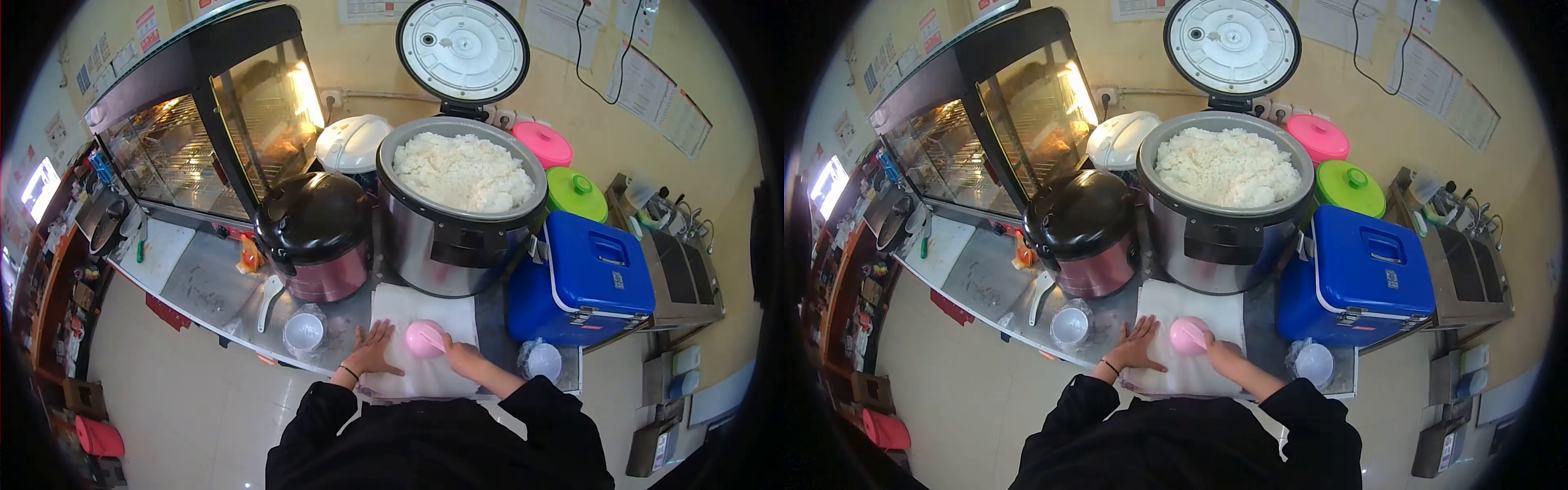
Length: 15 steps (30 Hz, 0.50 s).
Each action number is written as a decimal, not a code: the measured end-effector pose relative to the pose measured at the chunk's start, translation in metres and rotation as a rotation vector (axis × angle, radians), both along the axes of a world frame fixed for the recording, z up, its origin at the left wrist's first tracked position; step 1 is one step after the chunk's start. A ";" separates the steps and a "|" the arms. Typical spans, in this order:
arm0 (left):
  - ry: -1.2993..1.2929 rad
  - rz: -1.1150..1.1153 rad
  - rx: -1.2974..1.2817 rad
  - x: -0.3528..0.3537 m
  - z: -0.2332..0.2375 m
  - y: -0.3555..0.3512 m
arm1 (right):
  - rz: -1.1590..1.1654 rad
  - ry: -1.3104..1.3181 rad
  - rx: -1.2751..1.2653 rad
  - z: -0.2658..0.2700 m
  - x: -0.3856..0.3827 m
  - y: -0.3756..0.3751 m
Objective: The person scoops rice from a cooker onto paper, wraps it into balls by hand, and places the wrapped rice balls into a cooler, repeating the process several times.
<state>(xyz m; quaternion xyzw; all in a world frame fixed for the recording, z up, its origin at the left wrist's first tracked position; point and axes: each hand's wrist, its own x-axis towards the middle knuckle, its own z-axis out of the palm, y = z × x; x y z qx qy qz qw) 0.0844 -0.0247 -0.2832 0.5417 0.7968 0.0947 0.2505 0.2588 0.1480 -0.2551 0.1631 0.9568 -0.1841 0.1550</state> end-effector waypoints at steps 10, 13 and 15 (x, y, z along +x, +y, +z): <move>0.045 0.004 0.007 0.009 -0.001 -0.010 | -0.576 0.465 0.006 -0.003 0.065 0.038; 0.070 -0.017 0.000 0.010 -0.001 -0.015 | -0.714 0.385 0.179 -0.023 0.069 0.047; 0.070 -0.026 -0.016 0.010 0.005 -0.017 | -0.705 0.375 0.269 -0.033 0.064 0.053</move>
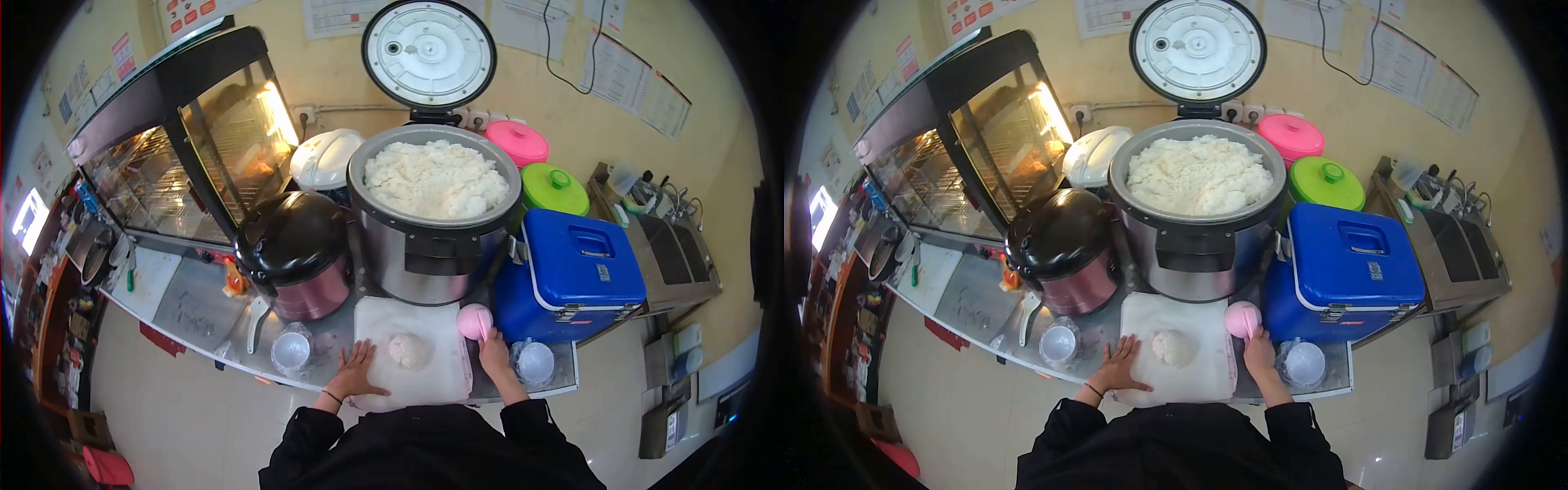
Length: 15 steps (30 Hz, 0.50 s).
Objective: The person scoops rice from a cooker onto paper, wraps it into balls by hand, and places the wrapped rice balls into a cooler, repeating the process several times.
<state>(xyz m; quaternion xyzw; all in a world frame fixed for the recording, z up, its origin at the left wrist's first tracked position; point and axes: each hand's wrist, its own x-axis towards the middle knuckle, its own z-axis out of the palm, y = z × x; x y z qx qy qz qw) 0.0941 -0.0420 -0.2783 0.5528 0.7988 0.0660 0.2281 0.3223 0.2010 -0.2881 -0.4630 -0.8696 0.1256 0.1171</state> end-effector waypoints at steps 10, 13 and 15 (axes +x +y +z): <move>-0.002 0.011 -0.056 0.003 0.008 -0.002 | 0.564 0.199 0.115 0.023 -0.032 -0.002; -0.030 0.055 -0.044 0.002 0.010 -0.005 | 0.639 -0.009 0.120 0.038 -0.028 -0.010; -0.046 0.083 -0.047 0.003 0.010 -0.008 | 0.611 -0.113 0.129 0.037 -0.024 -0.011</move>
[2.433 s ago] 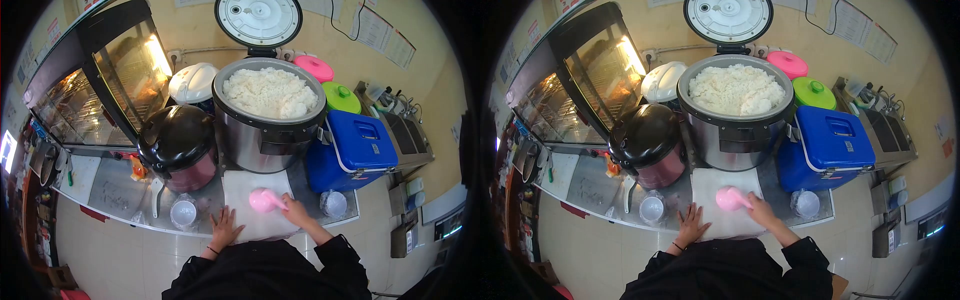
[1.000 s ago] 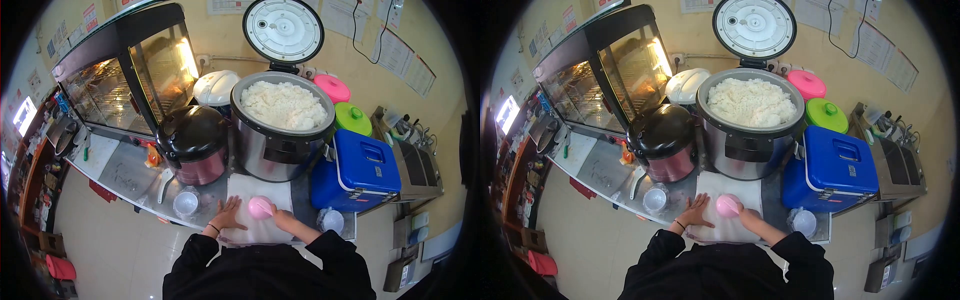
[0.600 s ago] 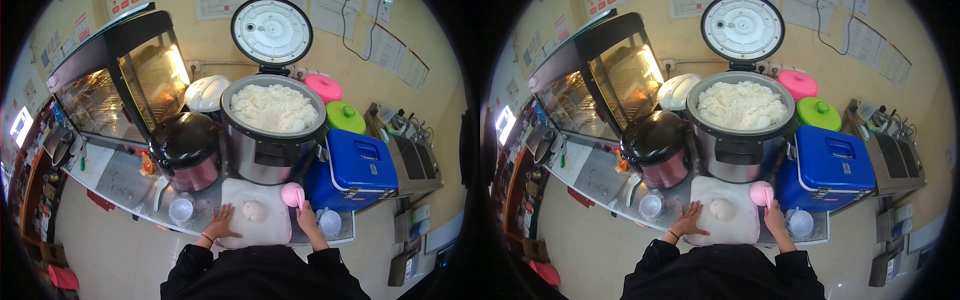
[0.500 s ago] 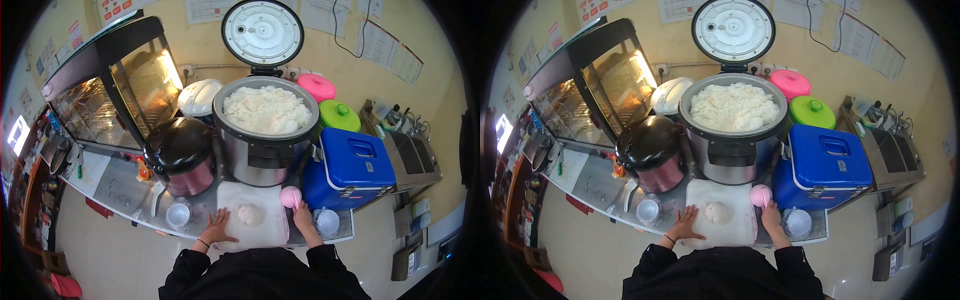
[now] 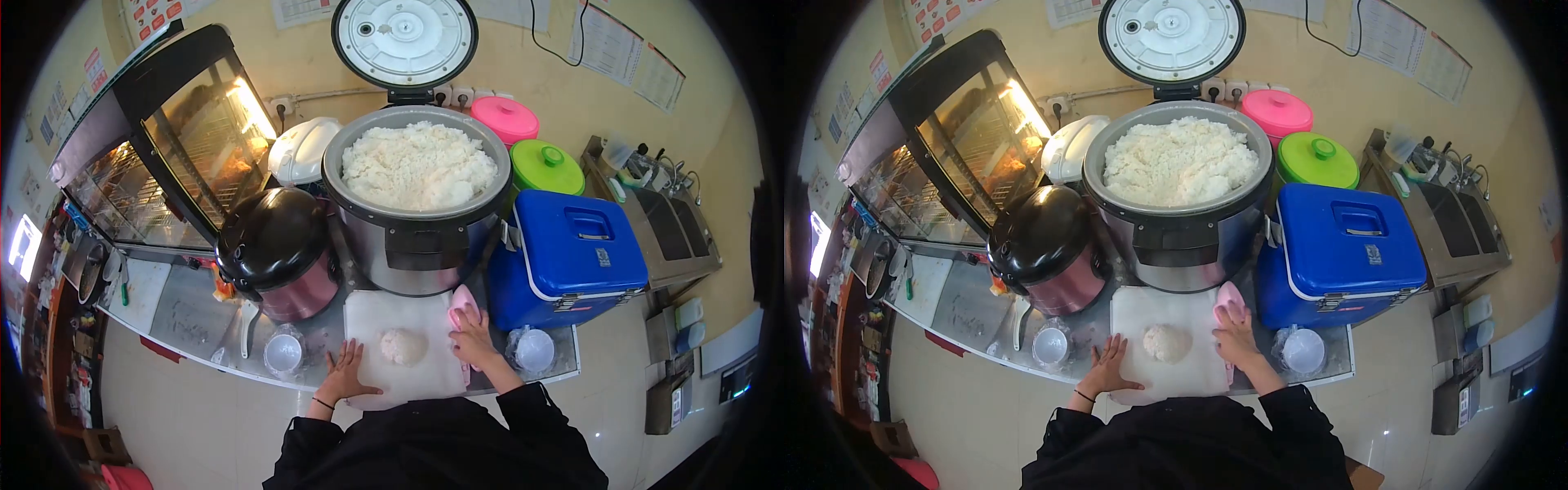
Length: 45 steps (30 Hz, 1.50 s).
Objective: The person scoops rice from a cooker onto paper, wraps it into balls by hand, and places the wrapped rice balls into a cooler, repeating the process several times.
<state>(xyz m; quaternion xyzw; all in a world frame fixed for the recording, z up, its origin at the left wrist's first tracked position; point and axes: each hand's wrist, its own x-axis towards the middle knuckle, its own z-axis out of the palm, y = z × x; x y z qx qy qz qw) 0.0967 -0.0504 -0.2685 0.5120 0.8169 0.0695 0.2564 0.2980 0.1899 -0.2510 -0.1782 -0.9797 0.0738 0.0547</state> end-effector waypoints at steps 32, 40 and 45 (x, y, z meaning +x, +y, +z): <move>0.148 -0.028 0.285 -0.034 -0.001 0.049 | -0.045 0.489 -0.361 -0.073 -0.050 0.014; 0.245 -0.347 0.115 -0.050 0.001 0.148 | -0.328 0.833 -0.854 -0.068 -0.040 -0.001; 0.155 -0.398 0.338 -0.025 0.002 0.127 | -0.362 0.226 -0.993 -0.064 -0.040 0.039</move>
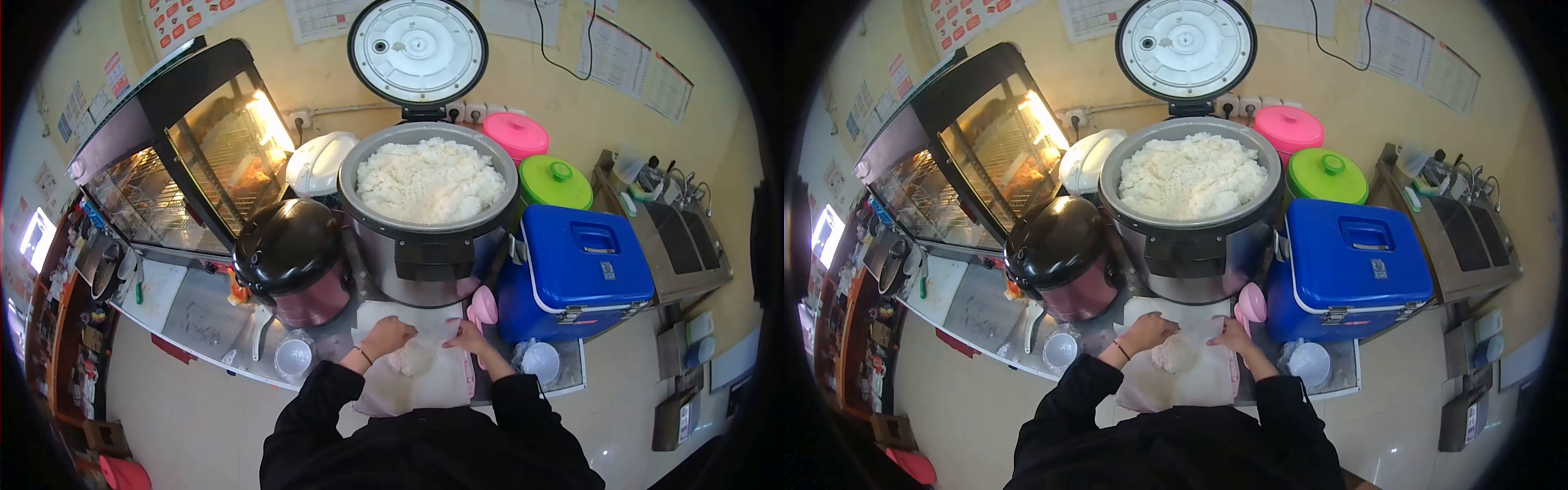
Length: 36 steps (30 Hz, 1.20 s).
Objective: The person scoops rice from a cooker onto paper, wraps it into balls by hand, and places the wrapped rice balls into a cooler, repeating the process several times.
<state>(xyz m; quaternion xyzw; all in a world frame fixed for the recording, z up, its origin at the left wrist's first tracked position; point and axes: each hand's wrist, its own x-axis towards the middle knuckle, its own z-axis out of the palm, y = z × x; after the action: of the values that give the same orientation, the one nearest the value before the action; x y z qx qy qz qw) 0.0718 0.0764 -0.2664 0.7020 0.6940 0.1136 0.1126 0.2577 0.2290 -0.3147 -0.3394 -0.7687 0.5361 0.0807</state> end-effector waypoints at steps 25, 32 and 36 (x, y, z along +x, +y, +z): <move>-0.199 -0.068 -0.187 0.028 0.038 -0.056 | -0.318 0.325 -1.634 0.022 0.061 -0.064; 0.104 -0.234 -0.321 0.029 0.055 -0.031 | -0.694 0.750 -1.955 0.032 0.050 -0.085; -0.039 -0.111 -0.369 0.015 0.022 -0.012 | -0.744 0.820 -1.763 0.044 0.051 -0.102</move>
<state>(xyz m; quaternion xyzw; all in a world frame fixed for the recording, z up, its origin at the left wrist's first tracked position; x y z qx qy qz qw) 0.0864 0.0643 -0.2447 0.7042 0.6611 -0.0085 0.2587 0.3082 0.1270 -0.2706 -0.2854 0.1351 0.9231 0.2194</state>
